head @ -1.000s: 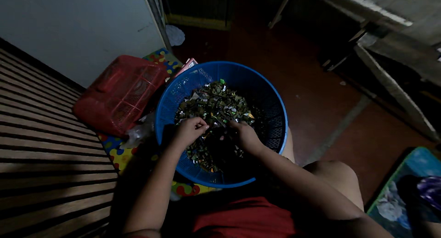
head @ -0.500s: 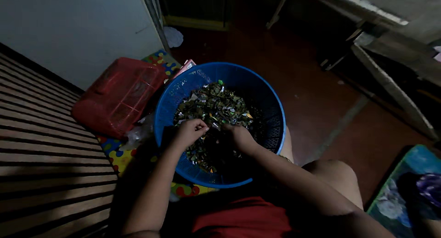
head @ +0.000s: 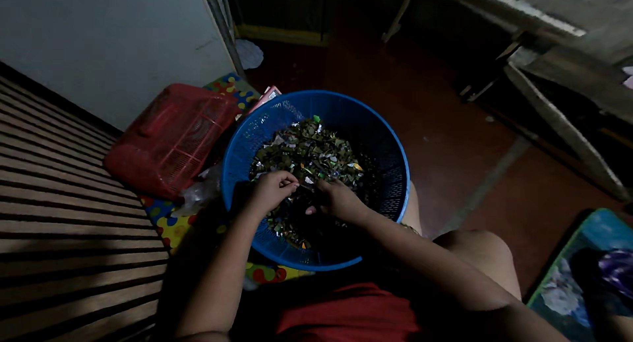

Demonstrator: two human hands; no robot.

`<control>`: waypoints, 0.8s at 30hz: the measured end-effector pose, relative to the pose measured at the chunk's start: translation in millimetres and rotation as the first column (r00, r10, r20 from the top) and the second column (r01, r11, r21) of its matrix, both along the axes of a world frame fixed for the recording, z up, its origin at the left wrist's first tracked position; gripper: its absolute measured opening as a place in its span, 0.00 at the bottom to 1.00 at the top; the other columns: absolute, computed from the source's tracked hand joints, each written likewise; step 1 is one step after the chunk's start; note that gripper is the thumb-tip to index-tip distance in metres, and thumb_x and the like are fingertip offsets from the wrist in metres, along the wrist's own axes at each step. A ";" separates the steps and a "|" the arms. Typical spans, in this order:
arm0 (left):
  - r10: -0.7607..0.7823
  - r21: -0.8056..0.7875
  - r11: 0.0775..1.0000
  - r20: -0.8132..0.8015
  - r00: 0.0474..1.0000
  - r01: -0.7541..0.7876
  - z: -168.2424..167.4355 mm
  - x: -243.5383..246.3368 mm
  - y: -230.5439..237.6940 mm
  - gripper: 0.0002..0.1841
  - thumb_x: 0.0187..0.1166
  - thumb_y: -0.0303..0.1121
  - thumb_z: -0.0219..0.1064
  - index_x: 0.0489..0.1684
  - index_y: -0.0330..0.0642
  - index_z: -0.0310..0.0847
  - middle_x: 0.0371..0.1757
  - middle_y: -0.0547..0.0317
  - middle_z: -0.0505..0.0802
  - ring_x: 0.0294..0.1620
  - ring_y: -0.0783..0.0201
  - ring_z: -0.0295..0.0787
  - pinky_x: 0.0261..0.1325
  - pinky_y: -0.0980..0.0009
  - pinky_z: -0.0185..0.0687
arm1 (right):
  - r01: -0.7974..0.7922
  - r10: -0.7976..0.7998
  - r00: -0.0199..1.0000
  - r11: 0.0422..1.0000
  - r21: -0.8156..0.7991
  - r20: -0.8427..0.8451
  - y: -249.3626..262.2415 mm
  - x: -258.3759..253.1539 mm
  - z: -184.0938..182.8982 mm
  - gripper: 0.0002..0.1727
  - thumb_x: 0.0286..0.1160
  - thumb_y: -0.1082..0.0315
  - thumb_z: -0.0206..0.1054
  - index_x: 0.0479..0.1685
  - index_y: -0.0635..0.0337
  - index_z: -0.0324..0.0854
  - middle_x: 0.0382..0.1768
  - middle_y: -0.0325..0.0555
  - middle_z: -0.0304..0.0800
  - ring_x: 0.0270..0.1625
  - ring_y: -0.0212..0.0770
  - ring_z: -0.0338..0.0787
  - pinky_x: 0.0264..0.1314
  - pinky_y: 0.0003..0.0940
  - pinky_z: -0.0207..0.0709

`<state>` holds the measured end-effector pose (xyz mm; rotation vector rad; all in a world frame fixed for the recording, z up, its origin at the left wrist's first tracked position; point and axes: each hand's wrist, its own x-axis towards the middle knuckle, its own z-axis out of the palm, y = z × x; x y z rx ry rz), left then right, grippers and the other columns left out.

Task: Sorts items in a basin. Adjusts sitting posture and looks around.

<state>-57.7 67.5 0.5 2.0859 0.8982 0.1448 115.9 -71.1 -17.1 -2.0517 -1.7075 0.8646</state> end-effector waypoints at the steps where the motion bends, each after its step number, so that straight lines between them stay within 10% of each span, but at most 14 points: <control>1: -0.007 -0.001 1.000 -0.004 1.000 0.007 -0.4 0.1 0.0 0.08 0.82 0.32 0.70 0.49 0.38 0.89 0.42 0.55 0.95 0.41 0.67 0.93 0.55 0.66 0.89 | 0.004 -0.004 1.000 1.000 0.021 0.005 0.5 -1.1 -1.7 0.37 0.68 0.38 0.74 0.66 0.58 0.81 0.57 0.57 0.89 0.67 0.62 0.83 0.72 0.61 0.74; 11: -0.020 0.000 1.000 0.020 1.000 0.020 -3.8 -0.9 0.6 0.09 0.82 0.34 0.71 0.48 0.38 0.89 0.41 0.54 0.95 0.41 0.67 0.93 0.54 0.66 0.89 | 0.089 -0.088 0.996 0.996 0.019 -0.033 -0.3 -2.5 8.7 0.25 0.77 0.45 0.70 0.56 0.59 0.86 0.45 0.57 0.92 0.53 0.58 0.91 0.60 0.62 0.80; 24: -0.131 0.004 0.991 -0.103 0.986 0.132 0.0 4.2 -8.6 0.09 0.76 0.27 0.70 0.50 0.36 0.89 0.50 0.49 0.93 0.54 0.60 0.89 0.64 0.56 0.82 | 0.164 -0.079 0.981 0.826 0.539 -0.178 3.9 -14.8 -12.3 0.12 0.69 0.68 0.75 0.50 0.60 0.89 0.48 0.54 0.91 0.54 0.51 0.89 0.59 0.49 0.84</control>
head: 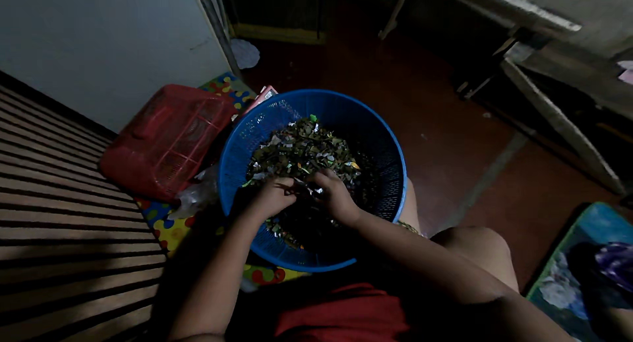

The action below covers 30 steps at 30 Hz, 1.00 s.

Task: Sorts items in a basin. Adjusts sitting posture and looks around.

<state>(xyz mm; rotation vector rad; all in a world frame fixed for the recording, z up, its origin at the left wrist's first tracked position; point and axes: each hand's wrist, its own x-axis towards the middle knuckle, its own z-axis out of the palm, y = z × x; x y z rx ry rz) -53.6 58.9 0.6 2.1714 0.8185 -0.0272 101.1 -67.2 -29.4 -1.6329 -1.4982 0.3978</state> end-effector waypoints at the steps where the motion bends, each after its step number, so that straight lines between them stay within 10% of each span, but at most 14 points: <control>1: -0.003 -0.002 1.000 0.003 1.000 0.003 -0.2 0.0 -0.2 0.09 0.76 0.27 0.70 0.50 0.36 0.89 0.50 0.49 0.93 0.53 0.61 0.89 0.64 0.57 0.82 | 0.004 -0.004 1.000 1.000 0.004 0.006 0.1 -0.2 -0.7 0.12 0.69 0.68 0.75 0.50 0.60 0.89 0.47 0.53 0.90 0.54 0.50 0.89 0.59 0.49 0.84; 8: -0.011 -0.011 1.000 -0.014 1.000 0.011 4.6 0.1 1.3 0.13 0.82 0.30 0.67 0.57 0.32 0.88 0.58 0.43 0.92 0.57 0.55 0.90 0.67 0.56 0.83 | 0.129 -0.129 0.984 0.992 -0.009 -0.122 -1.4 6.1 8.7 0.16 0.65 0.73 0.77 0.53 0.61 0.89 0.51 0.54 0.89 0.58 0.52 0.87 0.61 0.50 0.83; 13: 0.105 0.002 0.994 0.076 0.992 -0.106 1.6 -3.4 6.8 0.10 0.82 0.36 0.71 0.48 0.38 0.89 0.44 0.53 0.94 0.44 0.64 0.92 0.57 0.61 0.88 | 0.264 -0.303 0.925 0.946 -0.185 -0.228 0.6 23.0 10.7 0.22 0.69 0.65 0.78 0.63 0.58 0.83 0.55 0.56 0.86 0.56 0.51 0.88 0.57 0.50 0.83; 19: 0.194 0.000 0.981 0.140 0.971 -0.196 0.6 -6.9 9.7 0.10 0.83 0.34 0.71 0.49 0.37 0.88 0.42 0.53 0.95 0.40 0.64 0.93 0.53 0.62 0.91 | 0.127 -0.090 0.991 0.871 -0.474 0.101 -6.2 27.7 3.3 0.23 0.73 0.61 0.71 0.66 0.59 0.82 0.58 0.56 0.90 0.70 0.63 0.81 0.73 0.63 0.72; 30: 0.197 0.003 0.980 0.150 0.969 -0.199 1.1 -5.8 7.7 0.08 0.82 0.34 0.72 0.47 0.37 0.88 0.40 0.55 0.94 0.38 0.66 0.92 0.51 0.64 0.90 | 0.100 0.004 0.955 0.938 -0.333 0.297 -9.2 13.2 0.6 0.15 0.79 0.61 0.65 0.57 0.58 0.86 0.53 0.55 0.91 0.69 0.63 0.82 0.70 0.63 0.73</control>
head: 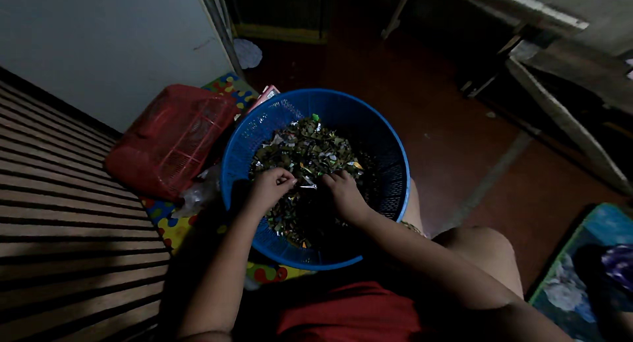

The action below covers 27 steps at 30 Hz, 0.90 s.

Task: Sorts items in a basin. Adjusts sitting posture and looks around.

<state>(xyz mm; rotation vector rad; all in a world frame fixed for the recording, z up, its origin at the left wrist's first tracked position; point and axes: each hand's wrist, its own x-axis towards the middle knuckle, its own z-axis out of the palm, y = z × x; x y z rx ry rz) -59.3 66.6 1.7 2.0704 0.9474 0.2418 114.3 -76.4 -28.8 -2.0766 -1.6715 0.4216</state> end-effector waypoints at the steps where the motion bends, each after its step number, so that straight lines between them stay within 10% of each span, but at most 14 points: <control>1: -0.001 0.004 1.000 -0.001 1.000 0.001 -0.6 -0.4 0.2 0.08 0.81 0.34 0.72 0.46 0.37 0.89 0.40 0.55 0.94 0.38 0.66 0.92 0.51 0.64 0.90 | -0.002 0.001 1.000 0.999 0.038 0.013 0.0 -2.2 -1.4 0.14 0.79 0.61 0.65 0.56 0.57 0.86 0.51 0.54 0.92 0.67 0.63 0.83 0.68 0.63 0.75; 17: -0.017 -0.006 1.000 -0.025 1.000 0.017 -4.4 0.2 1.7 0.08 0.82 0.34 0.71 0.46 0.37 0.88 0.39 0.55 0.94 0.38 0.66 0.92 0.52 0.64 0.89 | 0.014 -0.013 0.999 1.000 0.009 -0.031 -1.7 -7.2 9.7 0.14 0.80 0.58 0.65 0.48 0.58 0.88 0.38 0.55 0.93 0.47 0.60 0.92 0.53 0.60 0.82; 27: -0.011 -0.007 1.000 -0.004 1.000 0.011 -2.1 0.9 0.3 0.09 0.82 0.35 0.72 0.48 0.37 0.88 0.40 0.54 0.94 0.39 0.66 0.93 0.52 0.64 0.90 | -0.049 0.041 0.997 0.991 -0.128 -0.065 2.9 -0.9 3.4 0.31 0.68 0.44 0.76 0.64 0.56 0.83 0.57 0.55 0.90 0.68 0.62 0.82 0.72 0.64 0.72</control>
